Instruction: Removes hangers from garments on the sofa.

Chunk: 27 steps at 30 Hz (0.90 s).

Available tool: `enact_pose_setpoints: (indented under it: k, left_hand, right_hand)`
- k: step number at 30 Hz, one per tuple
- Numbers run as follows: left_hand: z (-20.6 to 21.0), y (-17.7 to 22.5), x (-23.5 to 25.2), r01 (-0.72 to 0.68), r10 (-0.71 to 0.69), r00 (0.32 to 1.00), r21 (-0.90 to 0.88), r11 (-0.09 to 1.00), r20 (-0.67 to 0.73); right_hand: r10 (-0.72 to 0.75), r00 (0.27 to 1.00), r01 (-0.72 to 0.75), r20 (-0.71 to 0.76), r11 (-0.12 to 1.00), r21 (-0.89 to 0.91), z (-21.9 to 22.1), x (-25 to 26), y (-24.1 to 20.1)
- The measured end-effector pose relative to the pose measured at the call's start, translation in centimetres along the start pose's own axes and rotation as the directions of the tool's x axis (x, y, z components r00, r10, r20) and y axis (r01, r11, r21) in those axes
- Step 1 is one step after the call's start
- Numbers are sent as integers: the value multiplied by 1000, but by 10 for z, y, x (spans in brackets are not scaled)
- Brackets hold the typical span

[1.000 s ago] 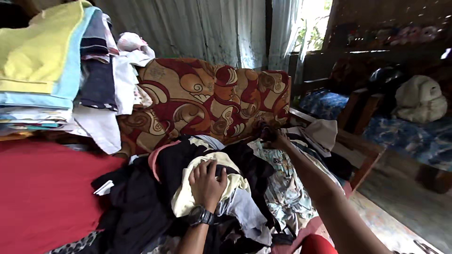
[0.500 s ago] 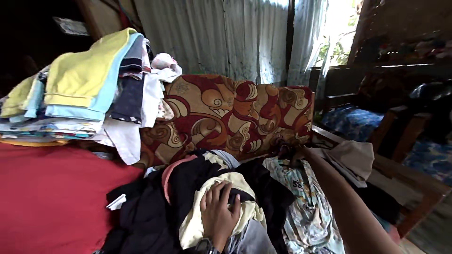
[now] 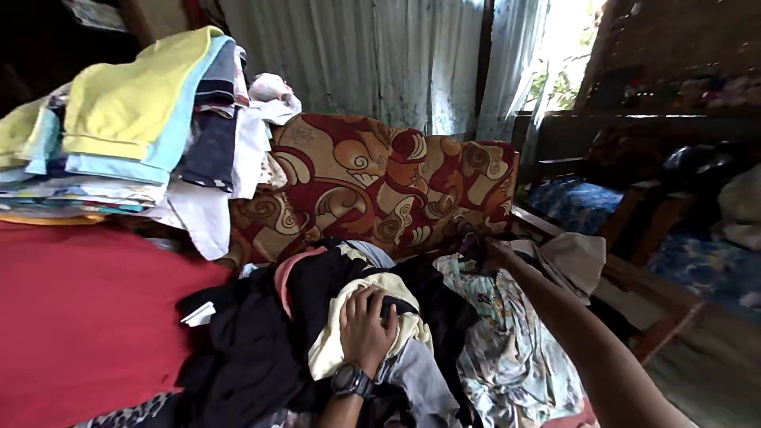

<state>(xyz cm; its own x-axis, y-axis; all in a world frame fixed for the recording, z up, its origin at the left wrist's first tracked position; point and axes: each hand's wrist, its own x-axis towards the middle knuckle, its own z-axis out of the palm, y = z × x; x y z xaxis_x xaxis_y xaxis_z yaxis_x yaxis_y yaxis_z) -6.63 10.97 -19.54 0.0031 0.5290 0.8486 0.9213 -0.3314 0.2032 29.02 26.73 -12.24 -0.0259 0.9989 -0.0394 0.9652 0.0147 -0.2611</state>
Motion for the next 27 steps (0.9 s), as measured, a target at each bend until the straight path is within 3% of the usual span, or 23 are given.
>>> enact_pose_setpoints:
  k: [4, 7, 10, 13, 15, 16, 18, 21, 23, 25, 27]
  left_hand:
    - [-4, 2, -1, -5, 5, 1000, -33, 999, 23]
    - [-10, 4, -1, 0, 2, 999, -49, 999, 42]
    - [-14, 4, 1, 30, -24, 995, -68, 997, 93]
    - [-37, 21, 12, 241, -195, 941, -144, 960, 275]
    - [-55, 51, 24, 387, -288, 900, -299, 872, 326]
    - [-62, 73, 26, 379, -264, 911, -393, 838, 315]
    - [-74, 120, 23, 233, -88, 953, -517, 823, 290]
    - [-71, 165, 10, -15, 155, 959, -506, 862, 236]
    - [-66, 170, 6, -98, 198, 967, -480, 872, 161]
    - [-77, 167, 9, -3, 164, 939, -468, 884, 302]
    - [-95, 160, 22, 214, 44, 835, -398, 892, 549]
  right_hand:
    - [147, 984, -143, -103, 989, 48, -4, -75, -34]
    - [142, 958, -83, -247, 969, 232, -9, -115, -38]
    - [97, 957, -25, -275, 967, 254, -26, -167, -42]
    - [84, 946, -15, -313, 977, 214, -44, -235, -53]
    - [92, 947, -23, -307, 975, 221, -51, -273, -60]
    - [96, 953, -31, -288, 974, 224, -53, -289, -64]
    - [91, 956, -21, -278, 969, 245, -50, -312, -69]
    - [61, 929, 51, -365, 956, 289, -36, -330, -63]
    - [57, 929, 65, -367, 948, 312, -29, -337, -54]
    - [74, 950, 25, -303, 950, 310, -24, -342, -46]
    - [116, 956, -22, -271, 944, 329, -15, -346, -33]
